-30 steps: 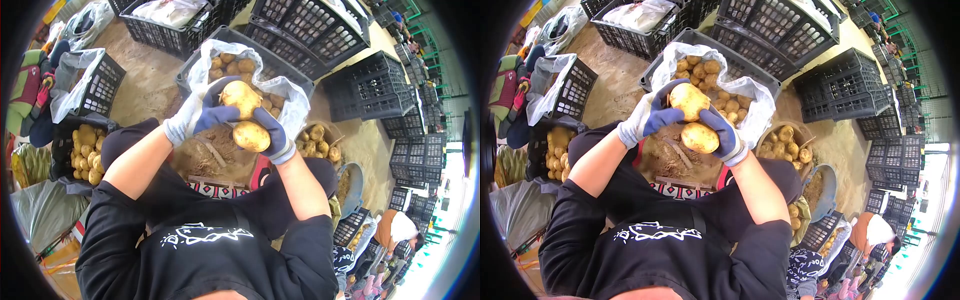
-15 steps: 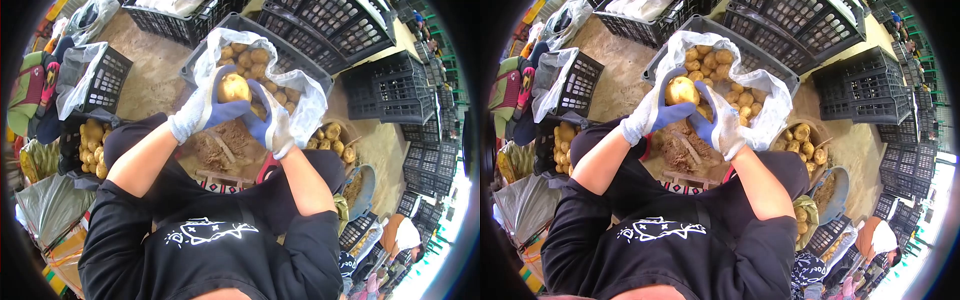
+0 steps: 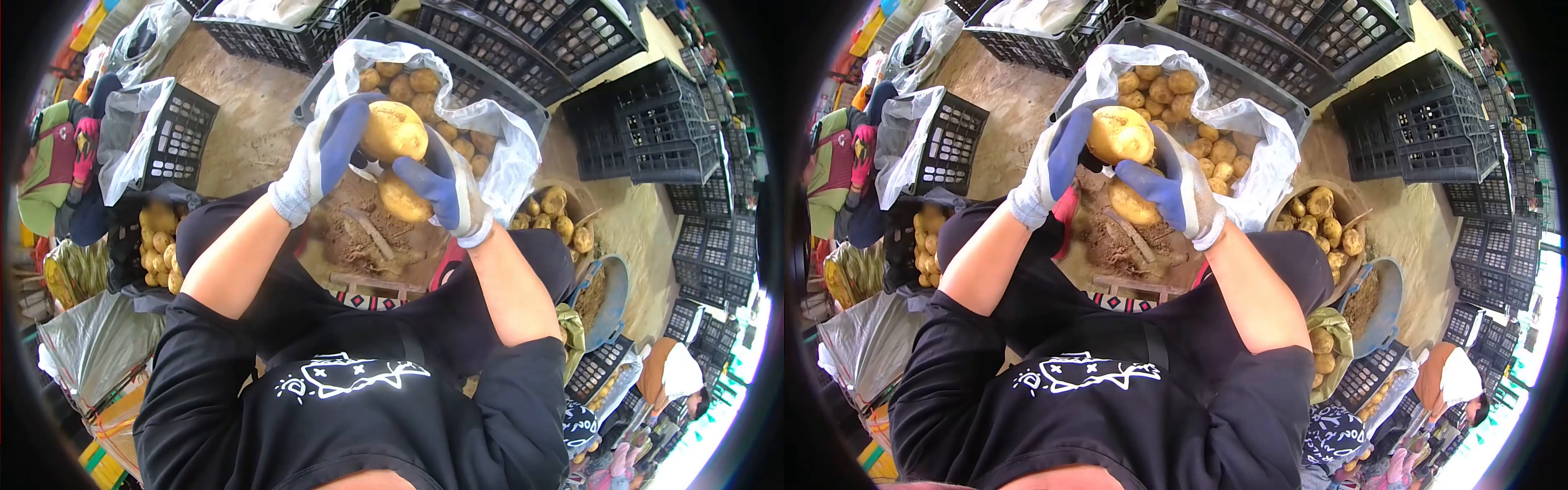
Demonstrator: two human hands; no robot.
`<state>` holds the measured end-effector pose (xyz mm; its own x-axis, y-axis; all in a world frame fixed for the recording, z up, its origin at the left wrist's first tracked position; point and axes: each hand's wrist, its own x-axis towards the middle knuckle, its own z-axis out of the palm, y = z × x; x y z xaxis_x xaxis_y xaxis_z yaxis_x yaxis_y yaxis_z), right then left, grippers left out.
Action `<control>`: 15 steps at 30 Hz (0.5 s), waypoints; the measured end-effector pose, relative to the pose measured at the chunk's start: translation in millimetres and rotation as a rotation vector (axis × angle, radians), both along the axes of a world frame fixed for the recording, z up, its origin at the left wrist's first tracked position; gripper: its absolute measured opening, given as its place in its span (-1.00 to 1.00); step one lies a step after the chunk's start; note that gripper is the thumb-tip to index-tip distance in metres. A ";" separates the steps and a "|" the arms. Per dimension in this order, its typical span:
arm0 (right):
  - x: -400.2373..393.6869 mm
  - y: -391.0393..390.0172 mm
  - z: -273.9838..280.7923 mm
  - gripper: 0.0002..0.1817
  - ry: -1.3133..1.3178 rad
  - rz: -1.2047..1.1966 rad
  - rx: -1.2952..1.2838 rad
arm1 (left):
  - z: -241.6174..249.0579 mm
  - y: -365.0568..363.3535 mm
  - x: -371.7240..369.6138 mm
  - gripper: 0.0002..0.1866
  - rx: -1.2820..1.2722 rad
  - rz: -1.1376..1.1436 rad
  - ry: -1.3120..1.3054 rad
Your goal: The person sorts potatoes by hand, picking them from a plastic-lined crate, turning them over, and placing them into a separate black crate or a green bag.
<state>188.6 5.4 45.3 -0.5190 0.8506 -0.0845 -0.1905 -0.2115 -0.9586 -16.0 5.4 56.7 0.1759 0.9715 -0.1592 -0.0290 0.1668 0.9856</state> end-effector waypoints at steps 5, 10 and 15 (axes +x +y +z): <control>-1.3 -8.8 -9.4 -0.28 -0.336 -0.162 0.413 | -18.1 -7.2 6.7 -0.24 0.187 -0.069 0.165; -3.2 -6.0 -8.3 -0.16 -0.218 -0.136 0.313 | -3.7 -6.2 10.7 -0.32 0.109 -0.056 -0.034; -3.6 -0.8 -5.7 -0.27 -0.167 -0.088 0.198 | -21.9 -1.7 2.5 -0.53 0.521 0.006 0.361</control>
<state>185.0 4.6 39.6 -0.4354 0.9002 0.0094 -0.0359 -0.0069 -0.9993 -13.6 3.6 34.8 0.1937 0.9384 0.2863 0.3206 -0.3363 0.8855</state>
